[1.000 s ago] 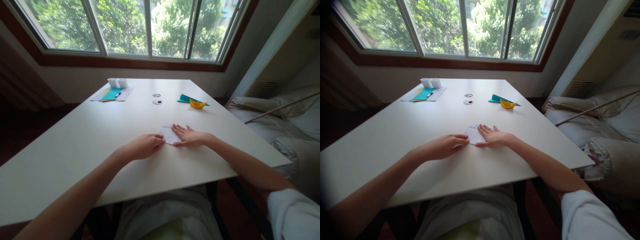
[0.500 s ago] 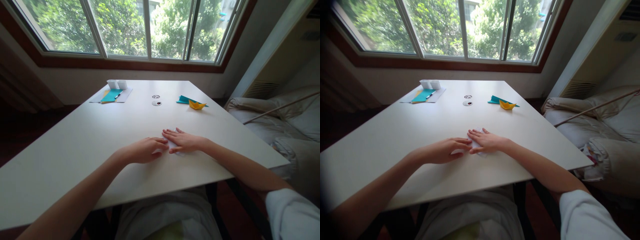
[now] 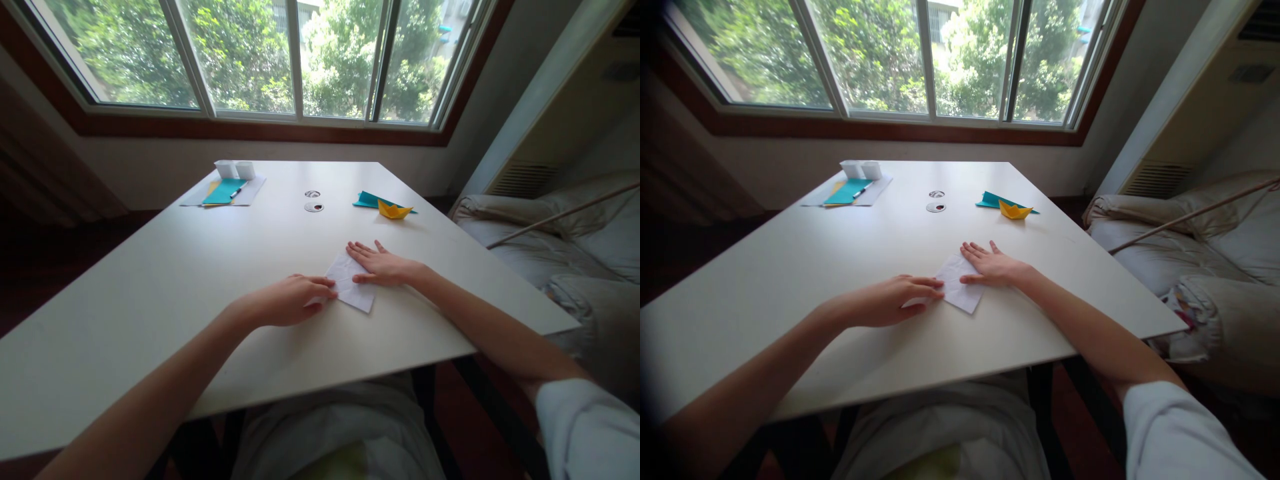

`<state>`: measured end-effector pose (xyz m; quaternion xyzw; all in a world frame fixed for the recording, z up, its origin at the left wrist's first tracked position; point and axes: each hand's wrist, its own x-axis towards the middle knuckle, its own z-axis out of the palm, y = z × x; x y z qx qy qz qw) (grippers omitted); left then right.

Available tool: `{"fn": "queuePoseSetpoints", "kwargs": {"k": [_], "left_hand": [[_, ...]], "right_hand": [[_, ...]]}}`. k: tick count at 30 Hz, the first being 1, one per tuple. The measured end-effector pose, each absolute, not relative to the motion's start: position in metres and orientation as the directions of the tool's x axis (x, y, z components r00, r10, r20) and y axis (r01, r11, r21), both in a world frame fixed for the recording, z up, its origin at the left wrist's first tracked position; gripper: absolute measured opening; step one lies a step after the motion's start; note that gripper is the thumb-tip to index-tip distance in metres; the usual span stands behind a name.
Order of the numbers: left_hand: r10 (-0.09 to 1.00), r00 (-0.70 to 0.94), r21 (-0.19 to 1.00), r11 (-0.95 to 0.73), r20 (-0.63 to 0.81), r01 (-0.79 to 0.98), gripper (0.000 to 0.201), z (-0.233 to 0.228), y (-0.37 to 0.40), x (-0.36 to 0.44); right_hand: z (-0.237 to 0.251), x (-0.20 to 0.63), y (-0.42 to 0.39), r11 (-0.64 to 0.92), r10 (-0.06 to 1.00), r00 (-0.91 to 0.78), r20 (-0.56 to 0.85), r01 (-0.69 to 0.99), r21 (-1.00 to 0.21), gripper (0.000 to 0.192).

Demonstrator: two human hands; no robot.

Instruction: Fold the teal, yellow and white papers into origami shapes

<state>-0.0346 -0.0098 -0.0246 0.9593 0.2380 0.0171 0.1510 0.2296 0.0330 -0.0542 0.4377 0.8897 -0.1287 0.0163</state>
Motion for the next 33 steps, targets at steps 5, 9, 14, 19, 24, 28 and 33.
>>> {"fn": "queuePoseSetpoints", "kwargs": {"k": [5,9,14,19,24,28,33], "left_hand": [[0.573,0.818,0.167,-0.812,0.052,0.559,0.034,-0.031,-0.007,-0.036],[0.624,0.778,0.112,-0.781,0.077,0.615,0.033,-0.036,-0.006,-0.035],[0.578,0.808,0.104,-0.816,0.115,0.569,0.033,-0.037,-0.012,-0.028],[0.458,0.879,0.244,-0.875,0.137,0.418,0.032,-0.035,-0.021,-0.019],[0.543,0.829,0.197,-0.835,0.137,0.514,0.036,-0.041,-0.020,-0.018],[0.662,0.741,0.067,-0.749,0.108,0.659,0.037,-0.046,-0.015,-0.021],[0.697,0.710,-0.009,-0.713,0.105,0.701,0.036,-0.044,-0.021,-0.017]], "right_hand": [[-0.047,0.245,0.044,0.524,0.845,-0.534,-0.010,0.834,-0.173,0.075],[-0.041,0.238,0.038,0.645,0.764,-0.622,0.168,0.742,-0.183,0.053],[-0.041,0.216,0.024,0.720,0.694,-0.697,0.182,0.672,-0.171,0.038],[-0.043,0.213,0.021,0.688,0.726,-0.667,0.167,0.707,-0.165,0.035],[-0.044,0.221,0.025,0.709,0.700,-0.704,0.119,0.664,-0.236,0.038],[-0.049,0.227,0.032,0.625,0.775,-0.626,0.083,0.741,-0.244,0.059],[-0.057,0.231,0.039,0.510,0.858,-0.511,0.055,0.832,-0.219,0.070]]}}
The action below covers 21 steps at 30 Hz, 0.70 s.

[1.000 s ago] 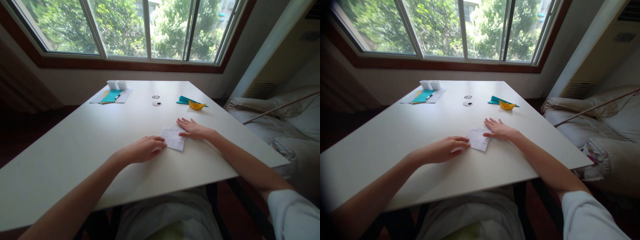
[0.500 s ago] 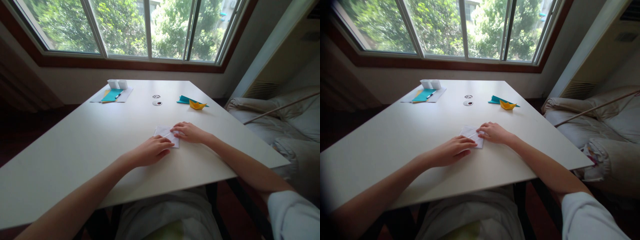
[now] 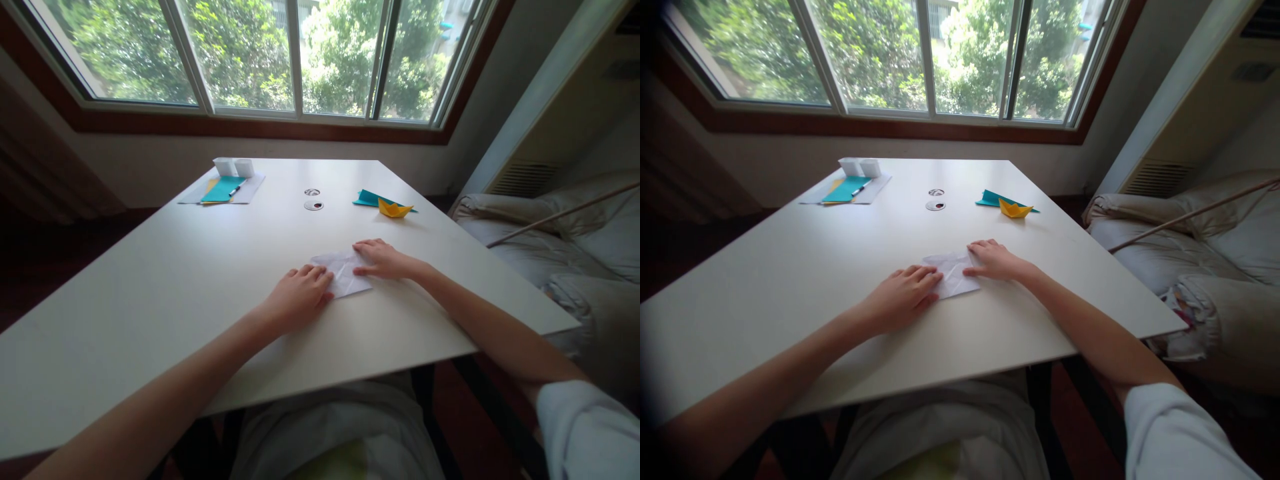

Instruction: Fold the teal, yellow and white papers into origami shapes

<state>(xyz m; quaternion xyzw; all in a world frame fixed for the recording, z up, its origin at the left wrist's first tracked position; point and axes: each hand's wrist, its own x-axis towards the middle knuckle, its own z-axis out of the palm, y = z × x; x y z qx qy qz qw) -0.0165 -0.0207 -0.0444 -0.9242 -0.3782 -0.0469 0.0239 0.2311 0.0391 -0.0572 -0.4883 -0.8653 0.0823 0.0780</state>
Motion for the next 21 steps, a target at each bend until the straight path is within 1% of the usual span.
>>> {"fn": "queuePoseSetpoints", "kwargs": {"k": [2,6,9,13,21], "left_hand": [[0.718,0.688,-0.025,-0.690,0.107,0.723,0.036,-0.043,-0.027,-0.012],[0.748,0.654,-0.010,-0.657,0.114,0.753,0.044,-0.045,-0.040,-0.003],[0.764,0.641,0.001,-0.643,0.071,0.766,0.053,-0.050,-0.046,0.000],[0.768,0.640,0.011,-0.640,0.028,0.768,0.057,-0.054,-0.047,0.001],[0.769,0.639,-0.002,-0.639,0.031,0.769,0.057,-0.055,-0.046,0.001]], "right_hand": [[-0.059,0.231,0.041,0.508,0.859,-0.509,0.058,0.831,-0.225,0.062],[-0.061,0.229,0.042,0.496,0.867,-0.489,0.095,0.831,-0.253,0.049],[-0.061,0.228,0.042,0.496,0.867,-0.486,0.108,0.823,-0.276,0.044],[-0.062,0.226,0.043,0.506,0.860,-0.495,0.122,0.800,-0.324,0.042],[-0.062,0.221,0.042,0.482,0.876,-0.432,0.215,0.752,-0.450,0.041]]}}
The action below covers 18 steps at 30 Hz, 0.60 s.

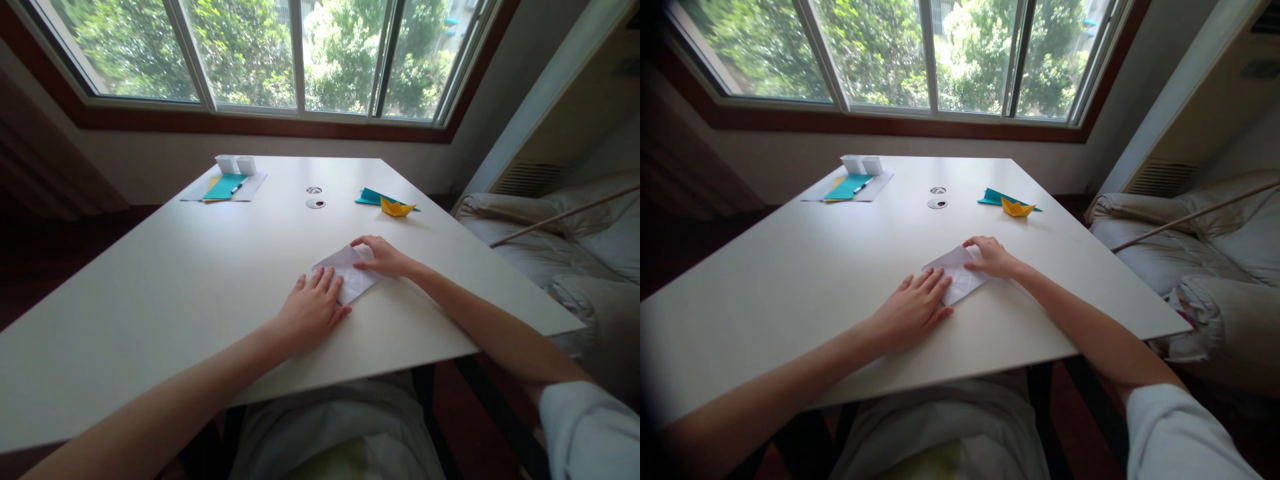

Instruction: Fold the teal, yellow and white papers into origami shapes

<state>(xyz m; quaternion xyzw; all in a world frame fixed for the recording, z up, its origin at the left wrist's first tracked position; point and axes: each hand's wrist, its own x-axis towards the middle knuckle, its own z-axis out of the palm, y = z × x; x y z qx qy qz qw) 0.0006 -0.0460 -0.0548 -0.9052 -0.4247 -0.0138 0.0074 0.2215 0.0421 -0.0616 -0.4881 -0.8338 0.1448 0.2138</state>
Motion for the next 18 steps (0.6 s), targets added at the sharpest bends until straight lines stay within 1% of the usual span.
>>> {"fn": "queuePoseSetpoints", "kwargs": {"k": [3,5,7,8,10,12,15,18], "left_hand": [[0.766,0.642,-0.009,-0.642,0.039,0.767,0.057,-0.056,-0.046,0.001],[0.766,0.642,-0.010,-0.642,0.045,0.767,0.056,-0.056,-0.046,0.001],[0.767,0.639,-0.010,-0.640,0.050,0.768,0.056,-0.056,-0.045,0.001],[0.768,0.638,-0.010,-0.639,0.052,0.769,0.056,-0.056,-0.045,0.001],[0.769,0.637,-0.007,-0.638,0.057,0.770,0.055,-0.056,-0.045,0.001],[0.770,0.635,-0.002,-0.637,0.060,0.771,0.054,-0.055,-0.045,0.001],[0.773,0.631,0.007,-0.633,0.064,0.774,0.054,-0.055,-0.045,0.001],[0.775,0.630,0.013,-0.631,0.060,0.775,0.054,-0.054,-0.046,0.002]], "right_hand": [[-0.060,0.220,0.041,0.493,0.869,-0.419,0.263,0.688,-0.533,0.036],[-0.059,0.218,0.039,0.473,0.880,-0.390,0.273,0.653,-0.592,0.030],[-0.058,0.215,0.038,0.456,0.889,-0.363,0.280,0.641,-0.617,0.024],[-0.058,0.214,0.038,0.460,0.887,-0.359,0.289,0.644,-0.611,0.022],[-0.056,0.213,0.037,0.508,0.861,-0.397,0.318,0.657,-0.557,0.016],[-0.053,0.213,0.036,0.598,0.801,-0.492,0.340,0.653,-0.464,0.011],[-0.047,0.216,0.034,0.709,0.704,-0.636,0.316,0.606,-0.361,0.017],[-0.043,0.220,0.032,0.750,0.654,-0.714,0.250,0.569,-0.336,0.027]]}}
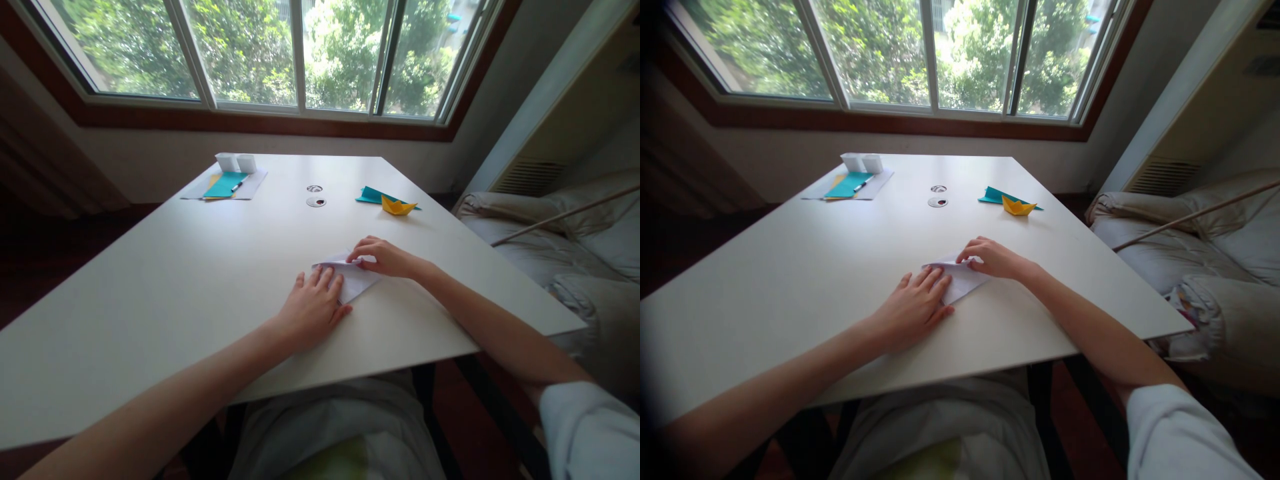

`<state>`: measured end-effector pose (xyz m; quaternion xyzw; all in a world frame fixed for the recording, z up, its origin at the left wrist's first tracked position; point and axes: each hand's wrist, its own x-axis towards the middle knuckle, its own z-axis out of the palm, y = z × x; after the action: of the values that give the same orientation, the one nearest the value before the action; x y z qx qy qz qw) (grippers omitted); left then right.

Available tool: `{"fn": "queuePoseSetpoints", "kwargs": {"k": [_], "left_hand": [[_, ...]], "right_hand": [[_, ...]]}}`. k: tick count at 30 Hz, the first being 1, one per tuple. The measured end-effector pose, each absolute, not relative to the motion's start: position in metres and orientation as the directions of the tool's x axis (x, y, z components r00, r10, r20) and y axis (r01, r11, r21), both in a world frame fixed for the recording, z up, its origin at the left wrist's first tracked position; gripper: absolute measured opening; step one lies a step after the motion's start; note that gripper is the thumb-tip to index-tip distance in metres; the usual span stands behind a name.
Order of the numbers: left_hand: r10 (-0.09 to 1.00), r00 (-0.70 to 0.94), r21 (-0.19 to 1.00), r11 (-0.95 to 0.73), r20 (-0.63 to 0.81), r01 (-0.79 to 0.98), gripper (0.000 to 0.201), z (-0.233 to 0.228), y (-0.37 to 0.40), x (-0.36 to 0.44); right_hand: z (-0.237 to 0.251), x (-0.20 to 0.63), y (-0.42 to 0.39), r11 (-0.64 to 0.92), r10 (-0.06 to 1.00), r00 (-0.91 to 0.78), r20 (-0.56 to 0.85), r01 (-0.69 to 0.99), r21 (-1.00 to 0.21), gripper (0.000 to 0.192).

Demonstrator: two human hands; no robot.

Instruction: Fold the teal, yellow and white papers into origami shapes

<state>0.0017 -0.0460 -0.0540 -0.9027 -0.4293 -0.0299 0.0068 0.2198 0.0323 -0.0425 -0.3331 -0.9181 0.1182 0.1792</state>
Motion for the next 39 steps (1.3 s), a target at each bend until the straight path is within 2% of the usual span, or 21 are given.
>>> {"fn": "queuePoseSetpoints", "kwargs": {"k": [3,8,15,19,26,33,36,39], "left_hand": [[0.784,0.618,0.011,-0.619,0.059,0.785,0.053,-0.051,-0.048,0.003],[0.791,0.606,-0.002,-0.608,0.081,0.794,0.054,-0.051,-0.048,0.002],[0.766,0.642,0.026,-0.643,0.038,0.765,0.058,-0.054,-0.040,-0.002],[0.753,0.657,0.032,-0.658,0.030,0.752,0.057,-0.052,-0.039,-0.003],[0.740,0.672,0.047,-0.673,0.036,0.738,0.054,-0.051,-0.036,-0.003],[0.717,0.695,0.021,-0.696,0.056,0.717,0.055,-0.052,-0.034,-0.004],[0.722,0.689,0.011,-0.691,0.055,0.723,0.054,-0.051,-0.035,-0.003],[0.730,0.682,0.002,-0.682,0.044,0.731,0.053,-0.050,-0.035,-0.002]], "right_hand": [[-0.040,0.222,0.031,0.766,0.627,-0.753,0.203,0.548,-0.335,0.033],[-0.038,0.224,0.030,0.753,0.628,-0.765,0.144,0.550,-0.360,0.033],[-0.031,0.225,0.026,0.758,0.617,-0.780,0.104,0.553,-0.346,0.034],[-0.034,0.218,0.026,0.730,0.669,-0.729,0.145,0.607,-0.314,0.025],[-0.050,0.194,0.039,0.599,0.798,-0.545,0.257,0.765,-0.238,0.014],[-0.056,0.181,0.037,0.534,0.818,-0.456,0.351,0.829,-0.167,0.021],[-0.057,0.181,0.037,0.502,0.841,-0.431,0.328,0.847,-0.175,0.023],[-0.057,0.188,0.041,0.454,0.883,-0.400,0.245,0.861,-0.230,0.025]]}}
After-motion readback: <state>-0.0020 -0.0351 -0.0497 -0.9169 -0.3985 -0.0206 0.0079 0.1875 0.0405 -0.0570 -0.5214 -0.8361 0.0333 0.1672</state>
